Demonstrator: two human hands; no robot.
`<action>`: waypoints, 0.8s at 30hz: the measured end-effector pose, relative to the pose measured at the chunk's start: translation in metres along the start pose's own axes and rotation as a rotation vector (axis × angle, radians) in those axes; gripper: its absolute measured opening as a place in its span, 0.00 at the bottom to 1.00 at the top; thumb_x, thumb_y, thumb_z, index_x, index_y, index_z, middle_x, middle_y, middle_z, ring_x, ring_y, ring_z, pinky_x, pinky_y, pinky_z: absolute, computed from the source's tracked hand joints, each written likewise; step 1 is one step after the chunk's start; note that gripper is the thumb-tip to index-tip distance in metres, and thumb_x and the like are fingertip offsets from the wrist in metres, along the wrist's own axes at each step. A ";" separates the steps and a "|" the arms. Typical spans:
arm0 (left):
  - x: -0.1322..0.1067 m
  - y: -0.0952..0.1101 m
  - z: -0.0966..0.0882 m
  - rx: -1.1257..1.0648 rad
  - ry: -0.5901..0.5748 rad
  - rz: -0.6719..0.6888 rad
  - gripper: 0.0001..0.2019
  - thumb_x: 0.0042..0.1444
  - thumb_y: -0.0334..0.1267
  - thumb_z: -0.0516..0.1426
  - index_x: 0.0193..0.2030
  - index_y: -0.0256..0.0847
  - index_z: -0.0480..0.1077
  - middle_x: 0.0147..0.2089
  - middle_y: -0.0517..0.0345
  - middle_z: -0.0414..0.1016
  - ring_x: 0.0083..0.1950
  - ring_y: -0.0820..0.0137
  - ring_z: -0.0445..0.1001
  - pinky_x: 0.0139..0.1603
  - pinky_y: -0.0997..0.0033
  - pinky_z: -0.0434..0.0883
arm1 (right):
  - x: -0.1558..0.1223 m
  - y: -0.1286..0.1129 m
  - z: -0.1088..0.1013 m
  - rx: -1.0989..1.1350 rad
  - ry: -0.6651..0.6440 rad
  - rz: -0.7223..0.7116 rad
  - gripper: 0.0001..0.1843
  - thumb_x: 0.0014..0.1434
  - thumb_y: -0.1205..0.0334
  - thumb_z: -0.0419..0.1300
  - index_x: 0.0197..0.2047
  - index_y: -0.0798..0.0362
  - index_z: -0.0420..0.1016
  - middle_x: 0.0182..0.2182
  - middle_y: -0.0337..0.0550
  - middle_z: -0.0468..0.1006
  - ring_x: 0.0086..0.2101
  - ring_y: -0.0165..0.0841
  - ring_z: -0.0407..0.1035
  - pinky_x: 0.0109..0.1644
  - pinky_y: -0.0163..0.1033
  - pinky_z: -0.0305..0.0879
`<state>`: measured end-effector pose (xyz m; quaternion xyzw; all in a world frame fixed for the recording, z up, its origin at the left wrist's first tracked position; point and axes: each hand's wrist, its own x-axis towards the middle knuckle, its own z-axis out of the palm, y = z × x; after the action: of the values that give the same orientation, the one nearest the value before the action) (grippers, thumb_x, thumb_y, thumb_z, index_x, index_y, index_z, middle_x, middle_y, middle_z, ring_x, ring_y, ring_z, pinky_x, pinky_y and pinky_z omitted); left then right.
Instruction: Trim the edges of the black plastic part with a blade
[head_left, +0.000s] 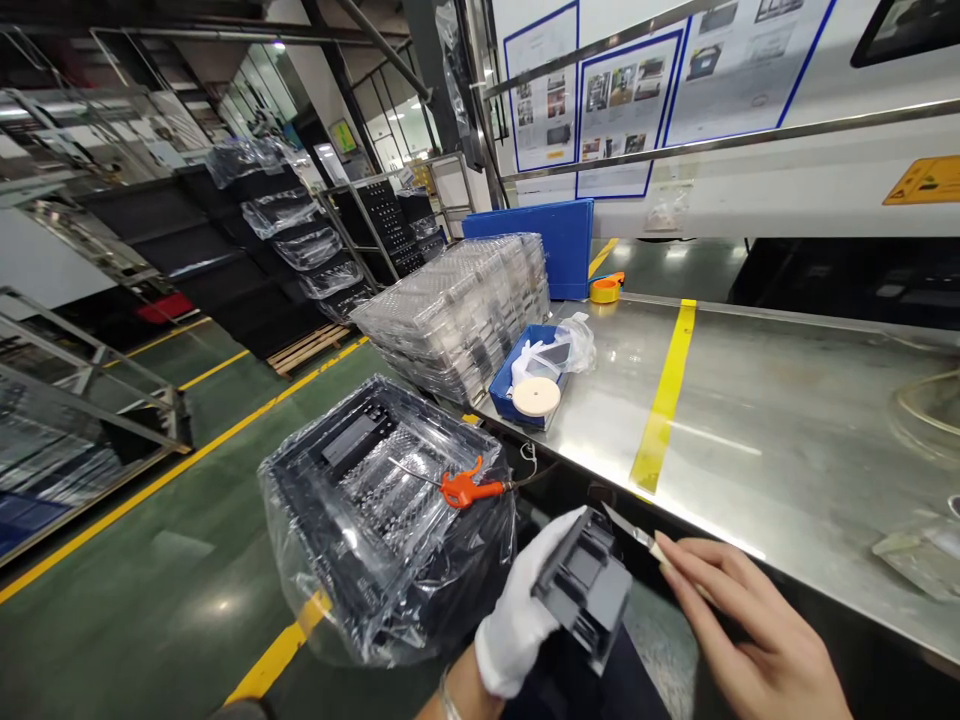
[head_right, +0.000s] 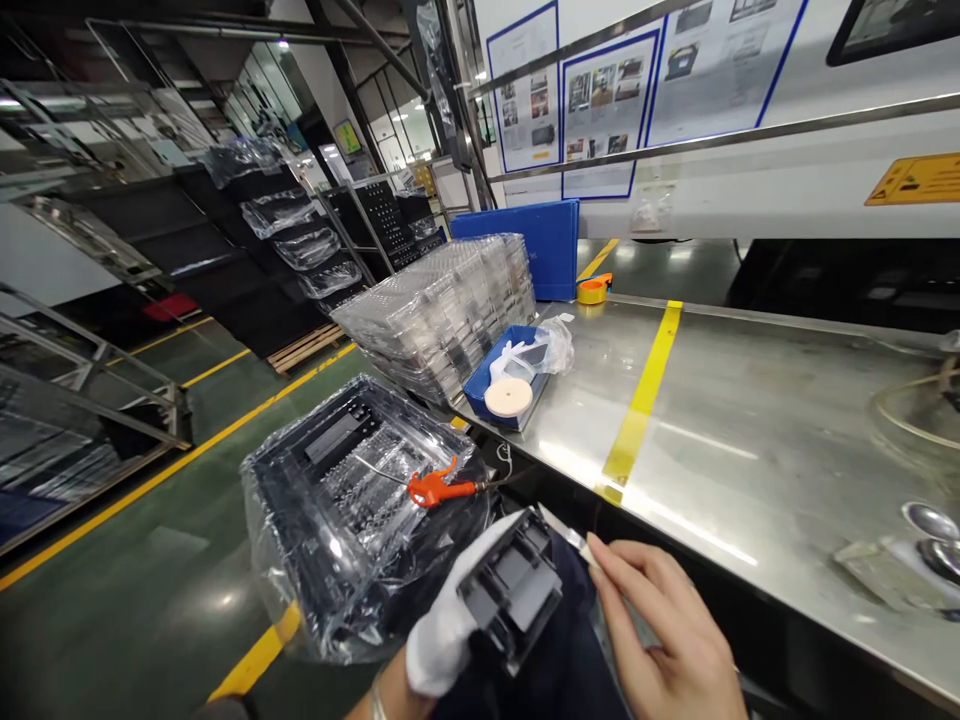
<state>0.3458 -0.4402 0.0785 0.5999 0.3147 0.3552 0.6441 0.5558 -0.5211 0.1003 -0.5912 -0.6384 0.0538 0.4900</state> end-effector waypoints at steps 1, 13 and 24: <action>0.002 0.007 0.001 0.131 -0.033 0.061 0.37 0.50 0.46 0.66 0.68 0.42 0.66 0.66 0.46 0.70 0.67 0.50 0.67 0.73 0.48 0.60 | 0.001 0.000 -0.002 -0.009 -0.026 -0.010 0.16 0.68 0.65 0.59 0.58 0.48 0.73 0.46 0.45 0.74 0.45 0.30 0.73 0.48 0.32 0.71; 0.003 0.014 -0.018 0.560 -0.114 0.352 0.42 0.50 0.43 0.64 0.72 0.46 0.58 0.65 0.47 0.70 0.63 0.53 0.70 0.69 0.52 0.63 | -0.003 0.011 -0.010 -0.003 -0.068 0.177 0.13 0.66 0.53 0.61 0.51 0.44 0.80 0.44 0.43 0.78 0.43 0.31 0.75 0.46 0.31 0.71; 0.009 0.027 -0.019 0.166 -0.336 0.161 0.32 0.53 0.58 0.64 0.61 0.43 0.72 0.53 0.48 0.78 0.54 0.54 0.75 0.63 0.51 0.70 | 0.019 -0.009 0.004 0.576 -0.596 0.709 0.36 0.61 0.27 0.51 0.29 0.55 0.75 0.18 0.33 0.59 0.22 0.26 0.51 0.27 0.34 0.52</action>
<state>0.3328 -0.4220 0.1037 0.7249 0.1819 0.2735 0.6055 0.5500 -0.5069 0.1151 -0.5711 -0.4705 0.5538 0.3819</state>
